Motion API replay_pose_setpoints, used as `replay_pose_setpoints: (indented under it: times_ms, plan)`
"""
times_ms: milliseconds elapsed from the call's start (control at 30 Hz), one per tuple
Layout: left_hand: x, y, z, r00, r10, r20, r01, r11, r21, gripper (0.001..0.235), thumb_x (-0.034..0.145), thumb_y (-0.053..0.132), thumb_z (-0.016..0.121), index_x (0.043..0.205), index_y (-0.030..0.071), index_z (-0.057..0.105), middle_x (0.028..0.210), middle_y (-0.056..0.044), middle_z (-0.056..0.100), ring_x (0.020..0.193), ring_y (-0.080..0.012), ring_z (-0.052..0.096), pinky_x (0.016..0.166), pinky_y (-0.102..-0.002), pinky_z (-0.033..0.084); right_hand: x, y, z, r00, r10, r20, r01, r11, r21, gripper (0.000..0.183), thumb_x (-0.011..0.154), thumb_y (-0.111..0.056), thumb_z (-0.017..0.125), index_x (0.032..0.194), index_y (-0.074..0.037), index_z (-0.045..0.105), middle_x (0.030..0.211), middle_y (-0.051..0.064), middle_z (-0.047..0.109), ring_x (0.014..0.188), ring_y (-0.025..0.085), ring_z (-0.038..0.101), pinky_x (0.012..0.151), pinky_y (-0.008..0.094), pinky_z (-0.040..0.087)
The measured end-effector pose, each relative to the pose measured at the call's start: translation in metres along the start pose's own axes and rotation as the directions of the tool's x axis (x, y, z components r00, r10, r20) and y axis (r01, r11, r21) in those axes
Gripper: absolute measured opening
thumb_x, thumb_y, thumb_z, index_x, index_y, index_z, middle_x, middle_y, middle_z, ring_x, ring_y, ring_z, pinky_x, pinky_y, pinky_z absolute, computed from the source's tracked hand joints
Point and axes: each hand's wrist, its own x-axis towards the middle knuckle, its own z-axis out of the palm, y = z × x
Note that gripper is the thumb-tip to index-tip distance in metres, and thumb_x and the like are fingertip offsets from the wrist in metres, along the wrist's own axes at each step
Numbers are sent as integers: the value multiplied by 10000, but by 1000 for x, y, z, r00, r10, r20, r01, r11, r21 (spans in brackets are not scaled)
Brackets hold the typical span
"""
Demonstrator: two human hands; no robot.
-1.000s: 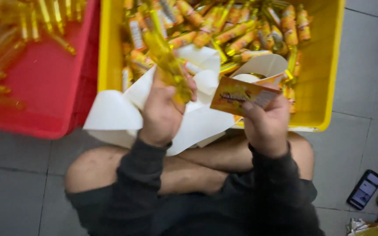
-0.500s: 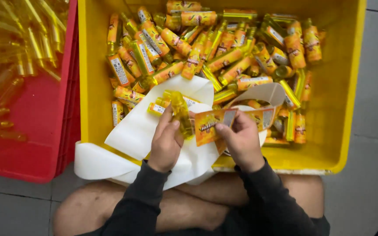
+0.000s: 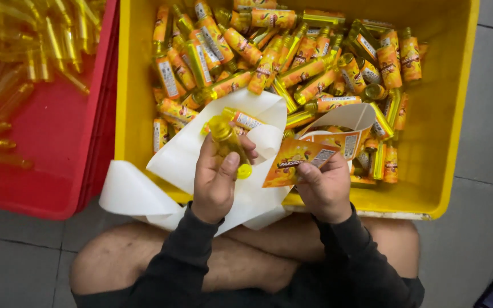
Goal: The person sits on the floor and repeatedly picks up small yellow bottles from a yellow bin. They wrap a paper label around each bottle by hand, smooth it, and then place the labeled bottle into a red bin. The process is repeated for multiple bottles.
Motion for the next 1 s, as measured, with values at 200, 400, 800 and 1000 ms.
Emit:
replay_pose_setpoints:
  times_ms: [200, 400, 800, 1000]
  plan:
    - [-10, 6, 2, 996, -72, 43, 79, 981, -179, 455, 1018, 229, 481, 1430, 48, 420, 1144, -142, 612, 970, -197, 605, 803, -317, 551, -11, 19, 2, 997, -4, 80, 2, 999, 35, 292, 841, 22, 739, 1119, 33, 649, 1018, 220, 734, 923, 305, 741, 850, 469, 621]
    - [-7, -6, -5, 995, -96, -9, 94, 986, -139, 438, 1004, 262, 453, 1367, 16, 461, 1063, -110, 563, 880, -182, 580, 730, -303, 526, -1, 22, 16, 996, 31, 87, -32, 999, 5, 228, 899, -21, 721, 1105, 22, 634, 1010, 206, 730, 919, 280, 741, 837, 431, 626]
    - [-5, -14, -5, 954, -240, -182, 222, 968, -114, 570, 968, 279, 455, 1464, -1, 419, 1083, -101, 611, 988, -171, 593, 891, -321, 519, 0, 36, -1, 998, 64, 23, -56, 966, -253, 175, 945, -111, 693, 1067, 7, 649, 912, 143, 720, 816, 187, 713, 756, 354, 620]
    - [-8, -30, -17, 969, -208, -133, 195, 975, -102, 588, 1015, 306, 442, 1506, -10, 372, 1187, -187, 613, 1118, -267, 623, 998, -408, 532, -5, 38, 3, 997, 52, 50, -33, 945, -325, 163, 913, -53, 731, 1041, 18, 660, 876, 109, 713, 821, 148, 697, 714, 325, 605]
